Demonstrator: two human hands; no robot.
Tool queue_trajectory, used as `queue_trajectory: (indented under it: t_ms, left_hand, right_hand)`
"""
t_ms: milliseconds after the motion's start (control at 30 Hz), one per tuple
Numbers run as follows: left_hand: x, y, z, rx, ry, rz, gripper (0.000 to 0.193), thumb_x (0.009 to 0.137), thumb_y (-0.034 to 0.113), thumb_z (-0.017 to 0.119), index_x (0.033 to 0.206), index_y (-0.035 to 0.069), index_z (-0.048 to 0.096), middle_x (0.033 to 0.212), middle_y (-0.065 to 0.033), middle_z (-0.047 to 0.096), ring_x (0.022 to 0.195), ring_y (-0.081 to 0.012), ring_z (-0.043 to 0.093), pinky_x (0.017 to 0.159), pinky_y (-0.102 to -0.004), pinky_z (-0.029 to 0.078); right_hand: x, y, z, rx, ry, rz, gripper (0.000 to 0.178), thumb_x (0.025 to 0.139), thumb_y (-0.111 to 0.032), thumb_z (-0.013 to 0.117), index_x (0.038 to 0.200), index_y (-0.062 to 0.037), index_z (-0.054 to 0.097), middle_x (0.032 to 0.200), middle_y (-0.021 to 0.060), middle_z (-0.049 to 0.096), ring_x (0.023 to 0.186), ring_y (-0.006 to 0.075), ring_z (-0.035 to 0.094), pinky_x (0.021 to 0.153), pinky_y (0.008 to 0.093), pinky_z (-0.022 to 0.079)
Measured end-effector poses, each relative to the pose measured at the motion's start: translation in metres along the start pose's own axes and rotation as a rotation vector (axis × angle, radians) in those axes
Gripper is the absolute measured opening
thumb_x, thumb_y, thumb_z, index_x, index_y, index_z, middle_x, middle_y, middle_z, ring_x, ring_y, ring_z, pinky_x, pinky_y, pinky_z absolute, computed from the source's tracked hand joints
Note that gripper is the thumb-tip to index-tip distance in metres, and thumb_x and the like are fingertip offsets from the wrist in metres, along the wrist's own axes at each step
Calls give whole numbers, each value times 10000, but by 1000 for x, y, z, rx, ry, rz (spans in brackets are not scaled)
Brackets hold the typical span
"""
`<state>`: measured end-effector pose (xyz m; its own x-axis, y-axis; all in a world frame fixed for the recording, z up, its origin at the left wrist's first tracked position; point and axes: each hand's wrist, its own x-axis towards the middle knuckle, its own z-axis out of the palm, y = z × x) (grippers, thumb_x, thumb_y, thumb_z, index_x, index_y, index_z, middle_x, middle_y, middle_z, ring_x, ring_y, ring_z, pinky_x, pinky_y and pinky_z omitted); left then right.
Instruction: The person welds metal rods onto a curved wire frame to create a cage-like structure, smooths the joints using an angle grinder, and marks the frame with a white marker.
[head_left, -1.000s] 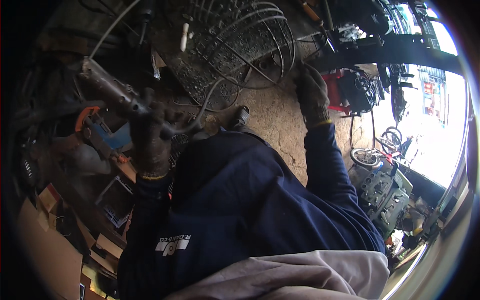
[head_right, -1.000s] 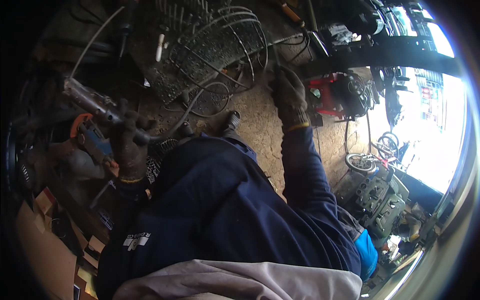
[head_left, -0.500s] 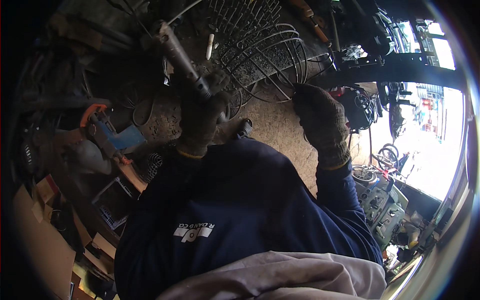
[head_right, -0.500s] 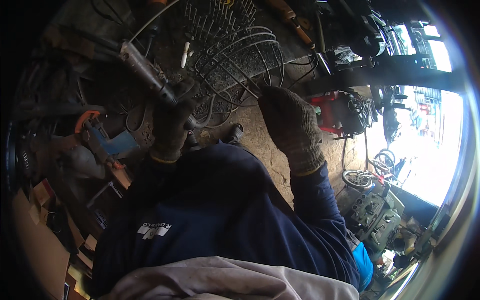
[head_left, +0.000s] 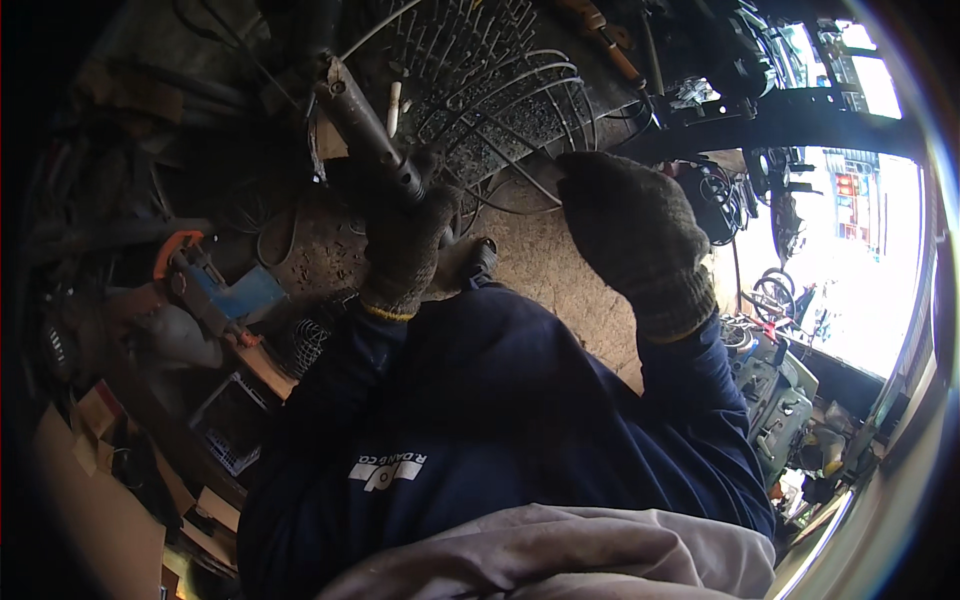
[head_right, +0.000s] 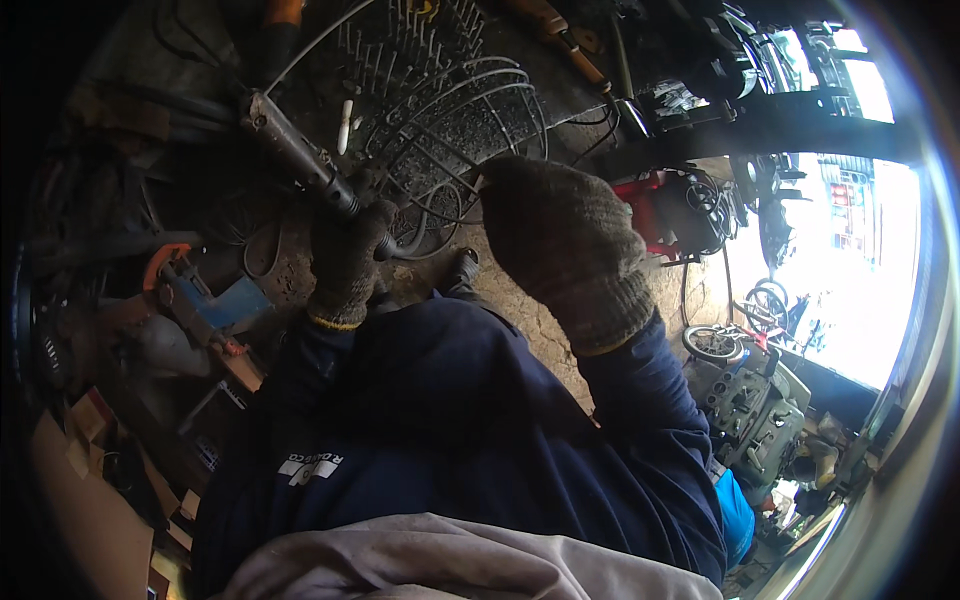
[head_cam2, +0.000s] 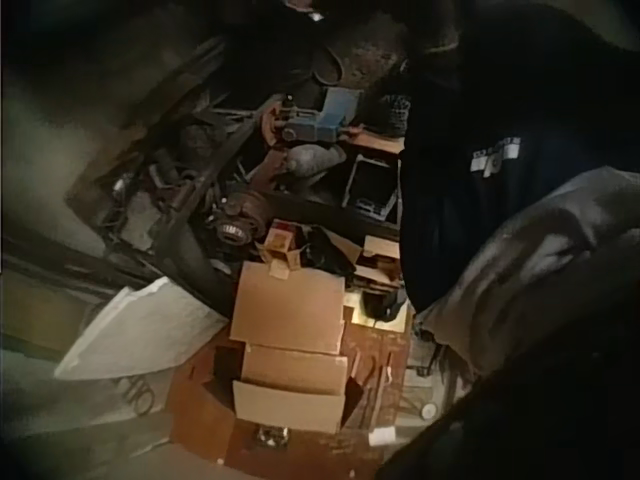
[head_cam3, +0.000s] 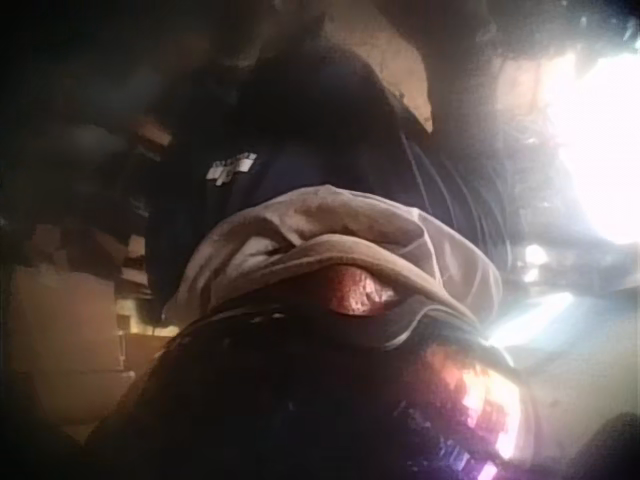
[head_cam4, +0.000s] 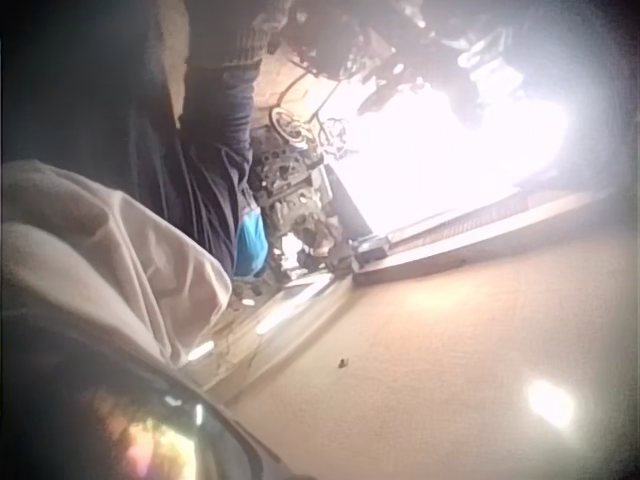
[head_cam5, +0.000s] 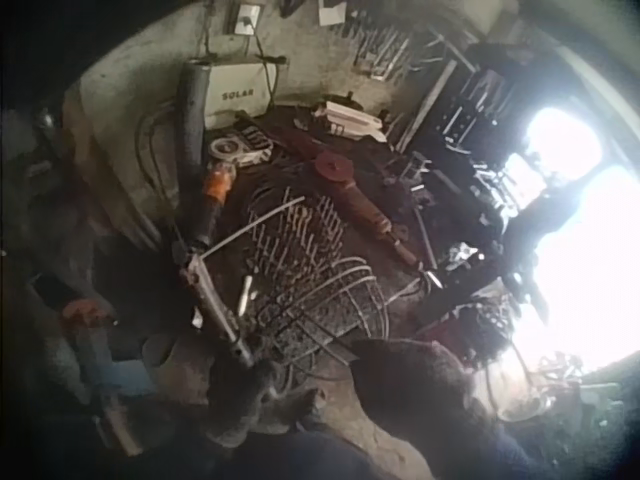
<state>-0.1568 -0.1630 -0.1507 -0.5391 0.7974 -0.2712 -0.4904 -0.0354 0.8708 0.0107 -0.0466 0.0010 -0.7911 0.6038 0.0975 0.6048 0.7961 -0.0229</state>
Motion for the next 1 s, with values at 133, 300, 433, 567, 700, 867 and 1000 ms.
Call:
queue_trajectory:
  t_ms: [133, 300, 433, 567, 700, 867, 1000]
  left_hand:
    - [4, -4, 4, 8, -24, 53, 531, 838, 73, 773, 1331, -24, 600, 964, -9, 634, 793, -75, 587, 665, -235, 485]
    - [6, -5, -4, 22, -29, 36, 536, 833, 62, 786, 1336, 7, 611, 1017, -6, 626, 825, -87, 601, 674, -244, 505]
    - [7, 6, -1, 74, -61, -95, 530, 834, 35, 770, 1336, 15, 601, 1054, -19, 627, 838, -95, 612, 651, -240, 510]
    - [10, 9, -5, 117, -105, -191, 508, 855, 22, 743, 1338, 13, 584, 1180, -74, 646, 897, -123, 641, 683, -252, 526]
    - [11, -1, -6, 63, -94, -118, 487, 877, -1, 719, 1341, 9, 573, 1276, -110, 644, 1017, -161, 660, 826, -289, 548]
    - [11, -3, -5, 120, -78, -52, 496, 876, -1, 727, 1346, 4, 570, 1292, -107, 642, 1049, -156, 659, 887, -298, 547]
    - [13, -1, -5, 120, -88, -84, 493, 867, 47, 762, 1328, 8, 592, 1153, -60, 636, 904, -109, 626, 754, -269, 530]
  right_hand:
    - [-9, -4, -4, 47, -37, 60, 249, 994, -286, 639, 1196, -180, 739, 979, 85, 765, 839, 276, 749, 716, 392, 601]
    - [-4, -1, 0, 159, -75, 99, 269, 997, -266, 641, 1243, -197, 727, 1004, 99, 764, 880, 285, 754, 746, 398, 605]
    - [-1, -8, -11, 251, -127, 183, 290, 976, -195, 672, 1261, -175, 720, 1037, 126, 764, 932, 304, 755, 785, 394, 608]
    - [0, -9, -11, 272, -94, 143, 307, 951, -131, 698, 1256, -154, 720, 1044, 147, 763, 952, 320, 756, 793, 390, 608]
    - [1, -6, -7, 314, -80, 118, 297, 953, -126, 693, 1248, -152, 724, 1025, 153, 765, 938, 321, 759, 784, 391, 608]
    - [2, -10, -9, 242, -93, 124, 301, 947, -149, 700, 1247, -159, 722, 953, 142, 762, 870, 320, 757, 739, 401, 606]
    - [2, -13, -8, 158, -70, 103, 297, 950, -190, 698, 1246, -175, 715, 920, 117, 760, 834, 315, 751, 714, 419, 599]
